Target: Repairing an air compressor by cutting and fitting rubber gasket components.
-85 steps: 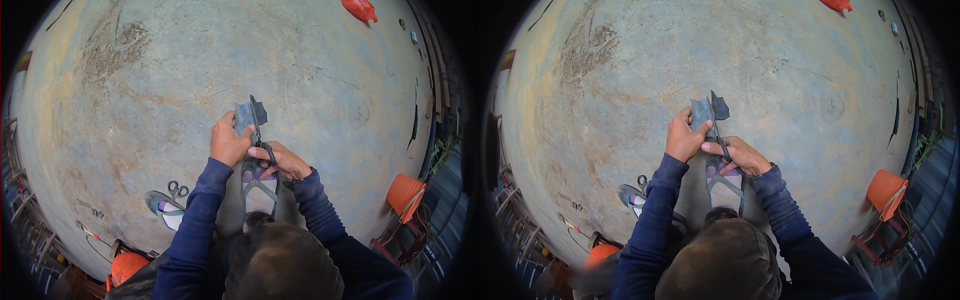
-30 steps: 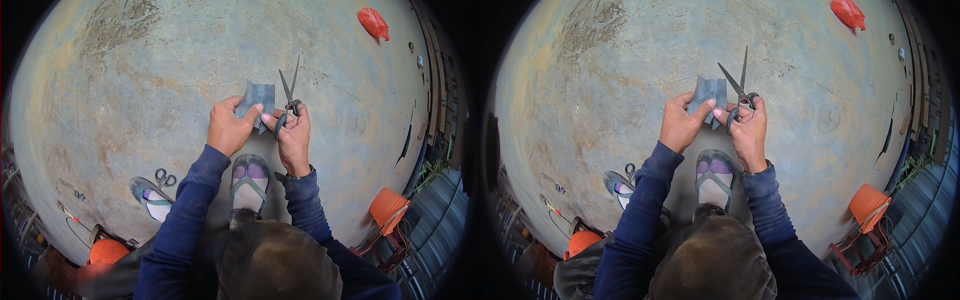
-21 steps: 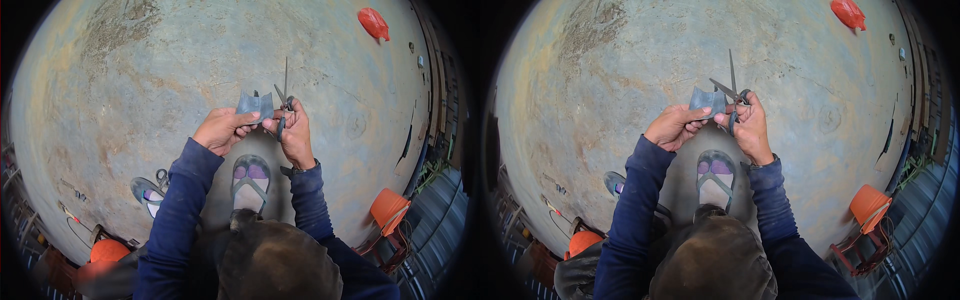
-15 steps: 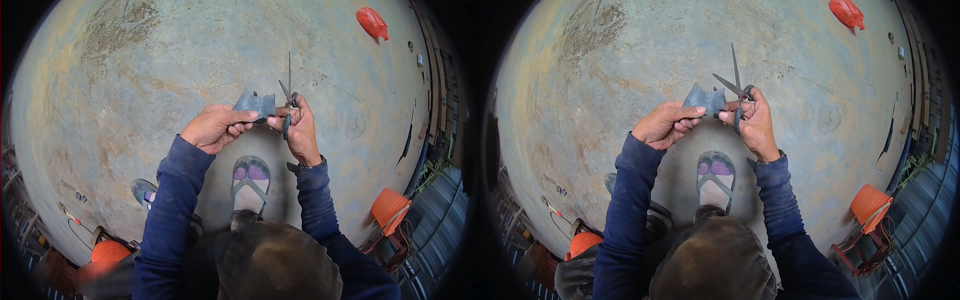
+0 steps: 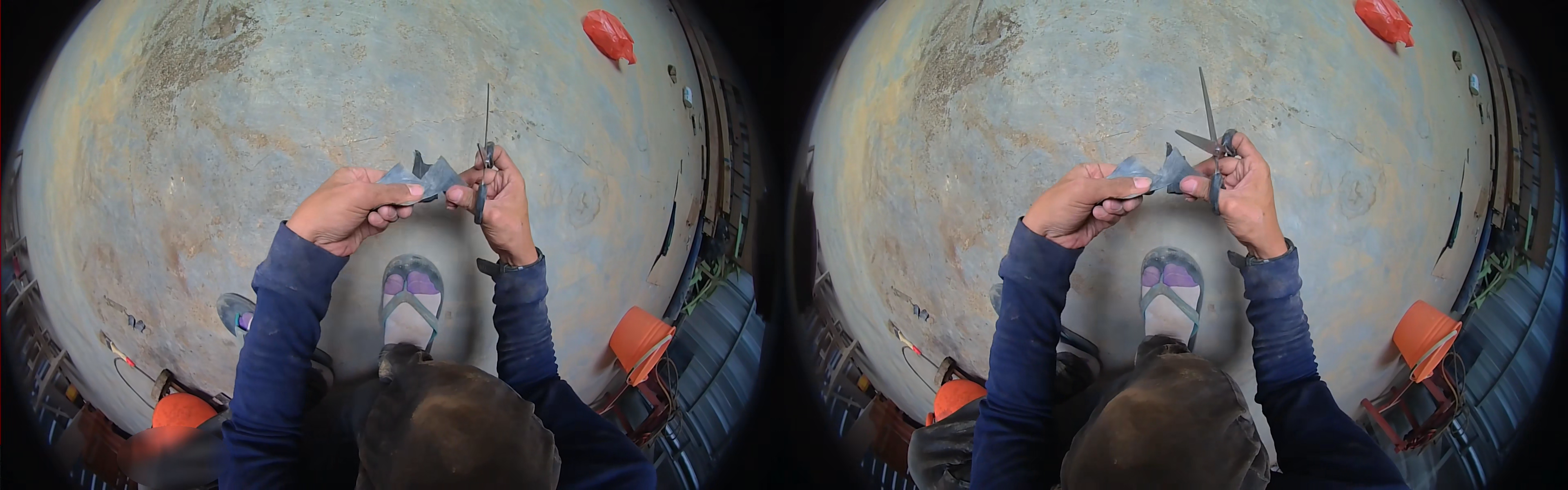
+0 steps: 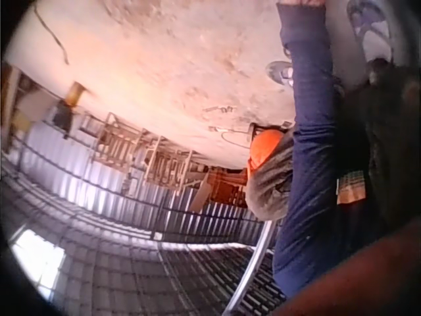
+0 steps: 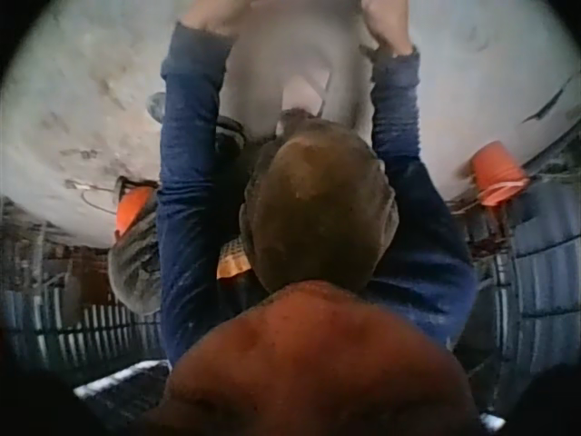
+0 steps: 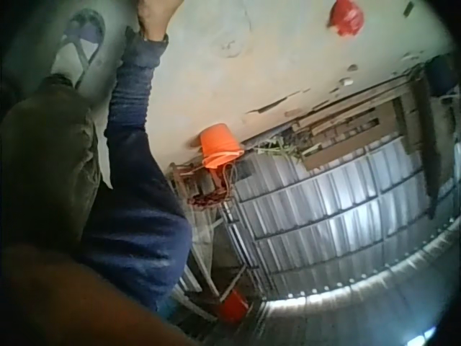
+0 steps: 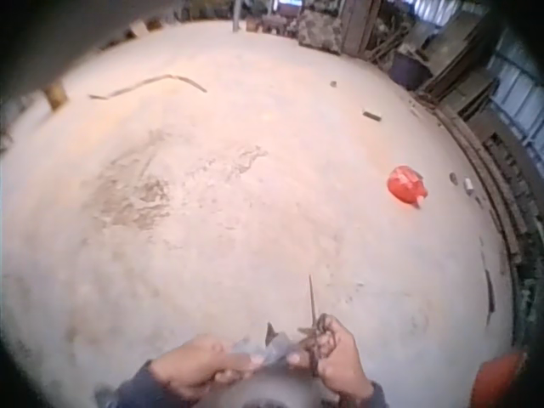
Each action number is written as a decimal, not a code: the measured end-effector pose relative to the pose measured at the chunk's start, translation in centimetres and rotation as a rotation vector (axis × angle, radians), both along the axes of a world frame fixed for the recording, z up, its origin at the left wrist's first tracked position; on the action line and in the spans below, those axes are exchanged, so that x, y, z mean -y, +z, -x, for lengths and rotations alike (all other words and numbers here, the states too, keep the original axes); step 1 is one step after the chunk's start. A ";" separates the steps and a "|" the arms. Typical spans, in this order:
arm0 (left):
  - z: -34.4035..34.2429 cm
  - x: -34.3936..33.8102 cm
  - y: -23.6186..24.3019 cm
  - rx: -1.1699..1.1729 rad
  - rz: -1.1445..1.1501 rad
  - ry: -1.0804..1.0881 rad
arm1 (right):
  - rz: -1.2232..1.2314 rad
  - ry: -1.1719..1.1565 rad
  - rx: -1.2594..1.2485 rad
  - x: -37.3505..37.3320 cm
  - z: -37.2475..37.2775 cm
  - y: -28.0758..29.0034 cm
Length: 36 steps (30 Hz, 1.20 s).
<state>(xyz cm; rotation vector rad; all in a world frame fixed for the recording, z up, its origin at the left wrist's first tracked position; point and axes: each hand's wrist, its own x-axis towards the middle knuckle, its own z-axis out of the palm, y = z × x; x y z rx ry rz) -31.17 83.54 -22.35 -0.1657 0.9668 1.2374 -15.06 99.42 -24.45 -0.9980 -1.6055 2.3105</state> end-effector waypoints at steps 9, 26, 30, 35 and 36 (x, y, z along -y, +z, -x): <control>2.4 1.7 1.1 -0.121 -0.018 -0.186 | -0.115 -0.005 -0.004 -1.4 0.5 -0.7; 1.0 1.8 -4.7 -0.506 0.210 0.210 | -0.042 -0.160 0.014 1.5 7.4 -3.9; 1.6 2.2 -5.5 -0.546 0.245 0.341 | -0.454 -0.258 0.161 1.6 6.7 -5.1; 0.3 2.2 -4.9 -0.559 0.306 0.401 | -0.218 -0.257 0.276 4.8 3.1 -3.5; -0.1 2.1 -5.0 -0.512 0.283 0.442 | -0.233 -0.082 0.280 5.9 1.8 -3.8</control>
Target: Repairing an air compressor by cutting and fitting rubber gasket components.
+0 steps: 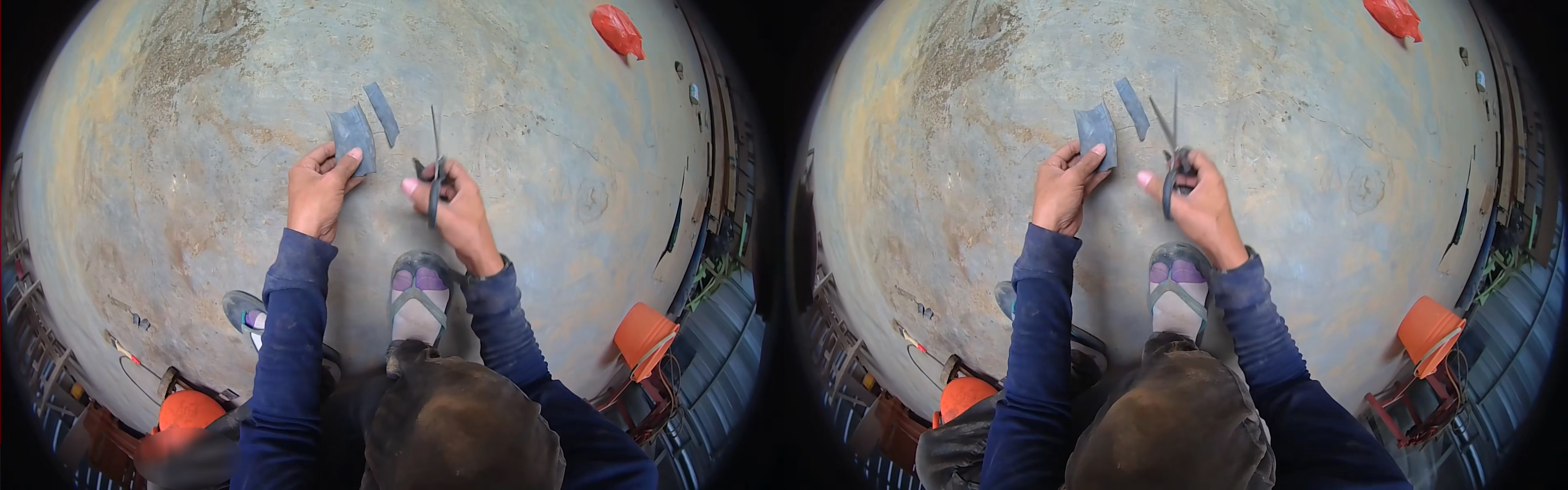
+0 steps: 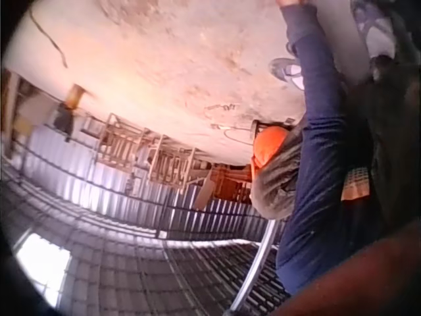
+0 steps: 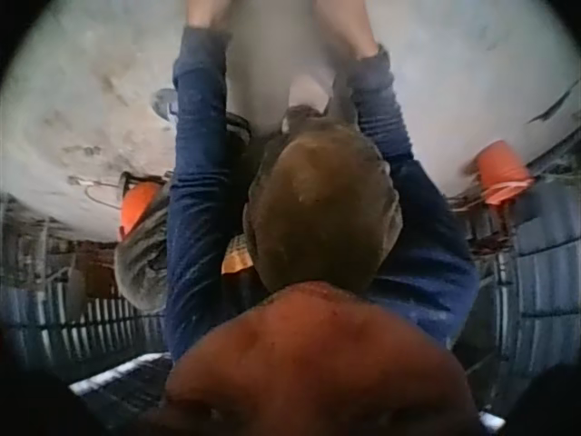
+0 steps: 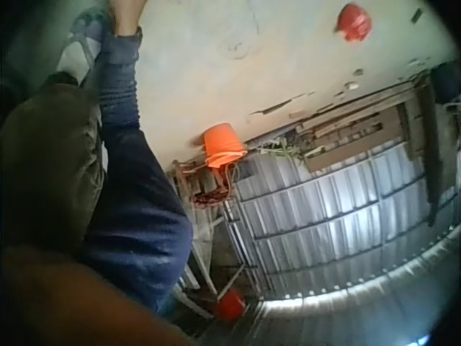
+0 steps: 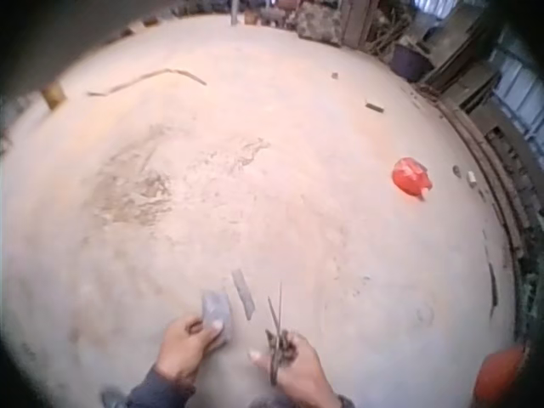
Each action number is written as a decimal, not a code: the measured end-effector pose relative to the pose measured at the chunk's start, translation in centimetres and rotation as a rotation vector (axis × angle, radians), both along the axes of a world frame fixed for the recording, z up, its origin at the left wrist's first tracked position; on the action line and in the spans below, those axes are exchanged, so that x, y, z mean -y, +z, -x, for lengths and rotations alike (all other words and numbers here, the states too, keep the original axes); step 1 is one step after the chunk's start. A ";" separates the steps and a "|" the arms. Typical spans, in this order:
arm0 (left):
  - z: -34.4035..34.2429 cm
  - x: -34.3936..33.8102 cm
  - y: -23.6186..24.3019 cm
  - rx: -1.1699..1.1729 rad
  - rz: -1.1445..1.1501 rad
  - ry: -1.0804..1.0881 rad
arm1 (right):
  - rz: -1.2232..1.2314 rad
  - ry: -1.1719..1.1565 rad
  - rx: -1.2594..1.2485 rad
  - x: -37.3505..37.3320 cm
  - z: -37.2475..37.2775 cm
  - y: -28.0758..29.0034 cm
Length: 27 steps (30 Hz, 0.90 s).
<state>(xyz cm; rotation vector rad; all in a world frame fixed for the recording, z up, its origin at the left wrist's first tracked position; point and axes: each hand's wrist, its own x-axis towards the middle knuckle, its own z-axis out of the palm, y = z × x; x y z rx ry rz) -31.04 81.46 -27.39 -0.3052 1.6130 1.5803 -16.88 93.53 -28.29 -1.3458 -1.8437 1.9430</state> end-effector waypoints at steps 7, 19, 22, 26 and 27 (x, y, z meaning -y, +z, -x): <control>-1.2 -1.9 0.2 0.106 -0.190 0.027 | -0.126 0.244 0.088 2.7 -2.3 2.1; -2.2 -2.5 1.5 -0.039 -0.127 -0.023 | 0.258 0.226 0.114 2.1 -0.9 1.6; -2.1 -2.6 1.7 -0.073 -0.115 -0.044 | 0.229 0.196 0.045 1.6 -0.7 1.8; -2.2 -2.6 2.0 -0.083 -0.118 -0.059 | 0.363 0.228 -0.020 0.6 -0.8 2.5; -2.3 -2.6 2.1 -0.079 -0.126 -0.057 | 0.366 0.239 -0.023 0.5 -0.9 2.6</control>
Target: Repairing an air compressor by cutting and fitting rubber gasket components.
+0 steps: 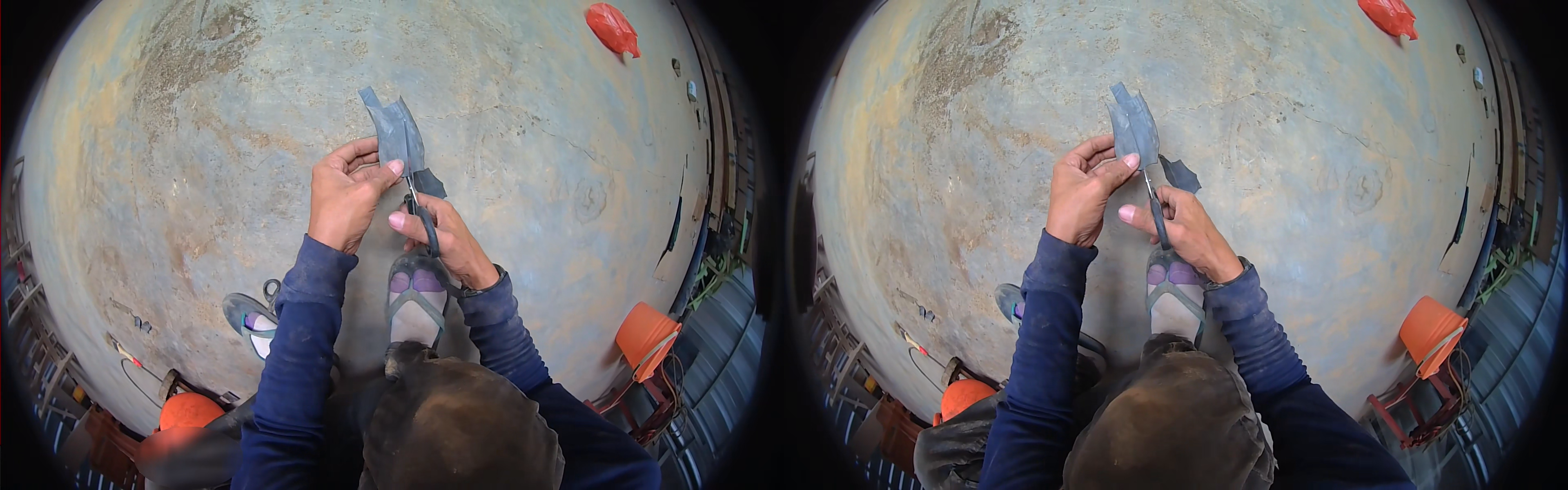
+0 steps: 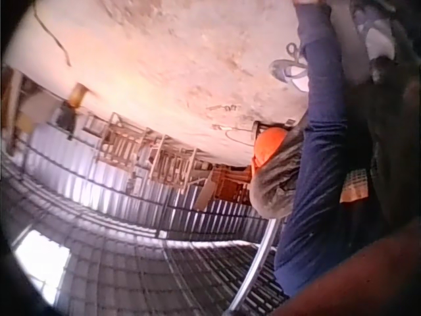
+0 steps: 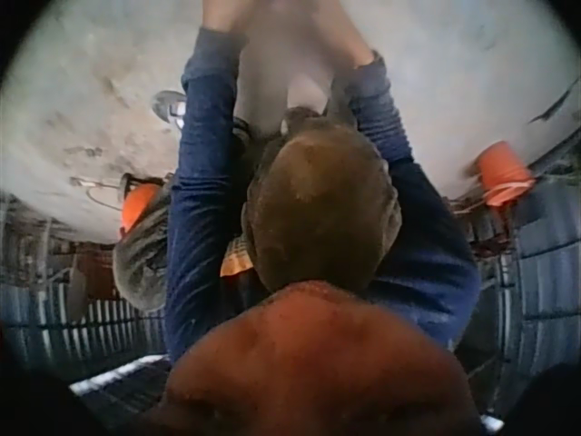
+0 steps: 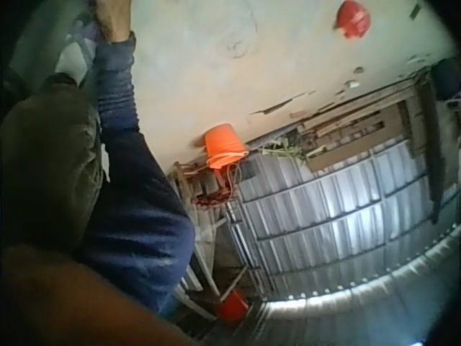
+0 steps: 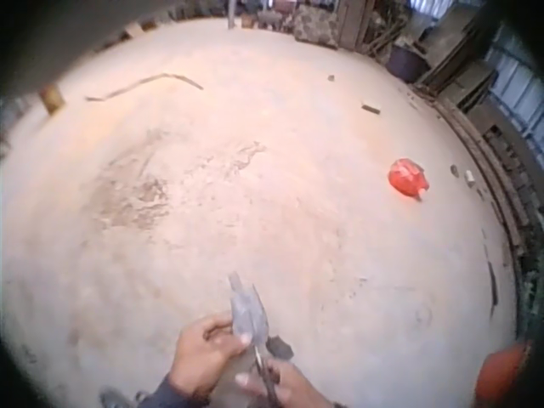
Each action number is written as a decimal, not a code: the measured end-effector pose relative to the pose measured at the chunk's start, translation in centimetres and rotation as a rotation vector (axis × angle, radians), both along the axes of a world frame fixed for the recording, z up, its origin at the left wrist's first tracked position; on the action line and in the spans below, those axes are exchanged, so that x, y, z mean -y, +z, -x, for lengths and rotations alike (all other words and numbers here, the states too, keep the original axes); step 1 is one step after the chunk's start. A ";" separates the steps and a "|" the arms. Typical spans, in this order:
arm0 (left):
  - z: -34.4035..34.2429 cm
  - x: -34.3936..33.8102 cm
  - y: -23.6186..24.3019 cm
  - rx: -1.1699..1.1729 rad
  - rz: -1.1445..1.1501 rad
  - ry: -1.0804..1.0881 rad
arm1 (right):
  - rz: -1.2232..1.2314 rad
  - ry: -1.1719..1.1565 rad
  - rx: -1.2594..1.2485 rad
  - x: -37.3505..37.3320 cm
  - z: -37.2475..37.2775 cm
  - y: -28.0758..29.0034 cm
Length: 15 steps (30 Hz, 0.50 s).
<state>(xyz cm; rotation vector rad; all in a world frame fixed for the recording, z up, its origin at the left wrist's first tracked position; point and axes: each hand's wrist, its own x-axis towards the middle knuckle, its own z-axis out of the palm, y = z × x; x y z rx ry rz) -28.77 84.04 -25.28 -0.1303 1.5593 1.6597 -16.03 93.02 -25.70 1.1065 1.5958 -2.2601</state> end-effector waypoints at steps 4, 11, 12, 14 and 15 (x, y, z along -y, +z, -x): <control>-0.1 -0.2 0.4 -0.003 -0.010 -0.016 | -0.028 0.040 0.003 -0.5 -0.1 0.1; -0.3 -0.5 0.6 -0.021 -0.026 -0.024 | -0.091 0.049 0.034 -0.1 -0.1 0.2; -0.3 -0.4 0.4 -0.037 -0.028 -0.018 | -0.083 0.040 0.043 0.0 0.0 0.4; -0.3 -0.3 0.2 -0.068 -0.031 -0.007 | -0.067 0.020 0.061 0.1 0.2 0.7; -0.3 -0.2 0.1 -0.068 -0.030 -0.006 | -0.066 0.021 0.061 0.1 0.2 0.6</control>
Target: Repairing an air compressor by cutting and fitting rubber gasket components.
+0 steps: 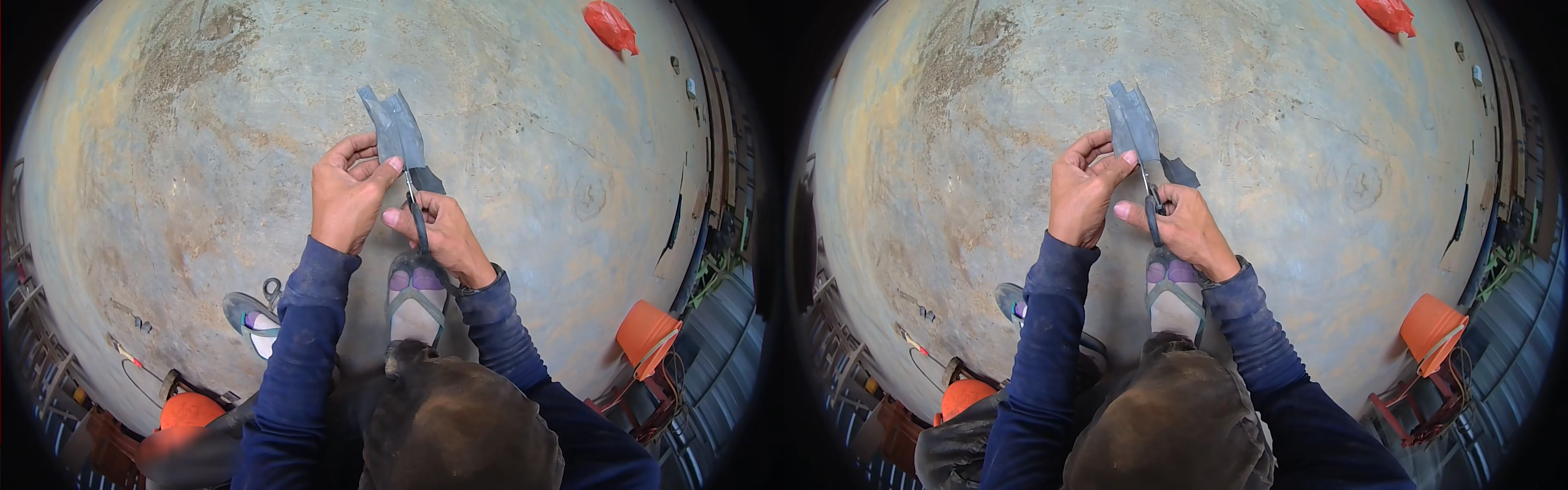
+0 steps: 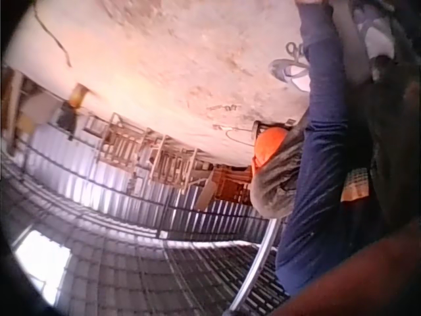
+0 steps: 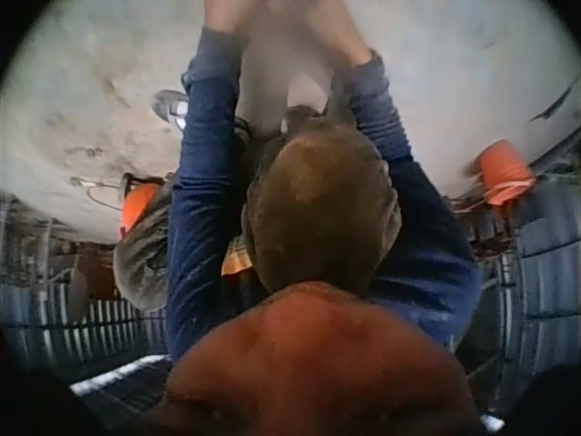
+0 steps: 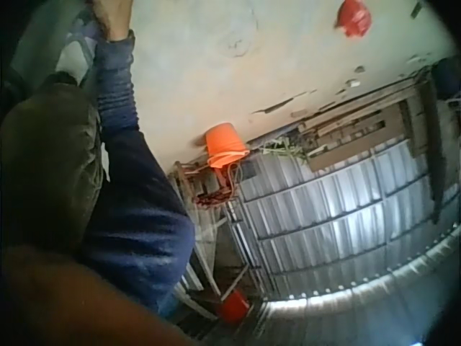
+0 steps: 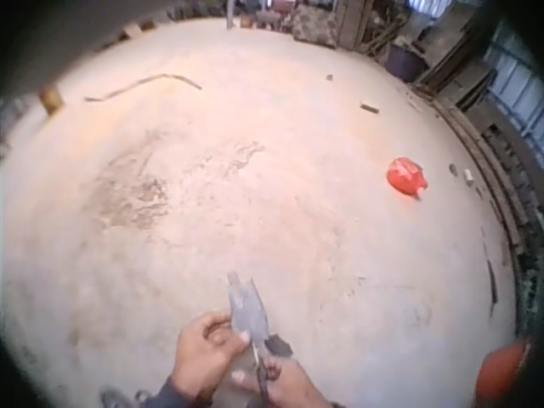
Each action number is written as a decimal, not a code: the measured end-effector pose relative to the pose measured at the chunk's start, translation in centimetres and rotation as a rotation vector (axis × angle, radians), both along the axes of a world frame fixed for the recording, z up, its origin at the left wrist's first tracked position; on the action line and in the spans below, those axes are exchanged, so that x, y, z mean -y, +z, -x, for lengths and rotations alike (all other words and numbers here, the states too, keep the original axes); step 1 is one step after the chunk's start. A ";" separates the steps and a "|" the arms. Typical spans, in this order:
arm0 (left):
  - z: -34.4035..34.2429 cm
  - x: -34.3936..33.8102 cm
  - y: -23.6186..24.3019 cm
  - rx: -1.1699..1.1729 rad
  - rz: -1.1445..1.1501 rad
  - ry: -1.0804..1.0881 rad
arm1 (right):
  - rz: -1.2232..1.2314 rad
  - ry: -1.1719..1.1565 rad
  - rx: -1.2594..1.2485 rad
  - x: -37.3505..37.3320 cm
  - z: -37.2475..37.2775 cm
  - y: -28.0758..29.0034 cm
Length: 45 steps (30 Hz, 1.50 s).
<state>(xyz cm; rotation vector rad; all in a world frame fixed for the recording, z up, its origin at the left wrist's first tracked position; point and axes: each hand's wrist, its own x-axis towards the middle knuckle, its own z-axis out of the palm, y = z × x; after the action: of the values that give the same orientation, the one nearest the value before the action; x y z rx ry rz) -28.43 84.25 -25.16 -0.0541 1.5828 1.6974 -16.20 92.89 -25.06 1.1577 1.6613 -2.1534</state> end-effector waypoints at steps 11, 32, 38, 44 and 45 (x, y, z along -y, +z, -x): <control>0.2 0.2 0.3 0.024 -0.004 -0.072 | 0.019 0.139 -0.031 -1.0 -0.2 -0.7; 1.5 1.3 -0.4 0.151 0.036 -0.095 | 0.067 0.148 0.201 -1.0 -1.7 -1.5; 3.1 1.6 -0.5 0.118 -0.027 -0.003 | -0.376 0.040 0.012 -3.5 -3.7 -1.5; 3.0 1.8 -1.3 0.138 -0.036 -0.069 | -1.009 0.159 0.537 -9.7 -4.1 -2.0; 2.7 1.8 -1.5 0.137 -0.020 -0.062 | -0.907 0.260 0.694 -9.8 -3.8 -1.7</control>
<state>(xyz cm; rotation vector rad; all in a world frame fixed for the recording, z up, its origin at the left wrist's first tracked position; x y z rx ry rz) -31.14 82.45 -26.66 -0.1084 1.4519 1.6260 -12.39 102.68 -26.74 1.5053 2.2420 -0.6374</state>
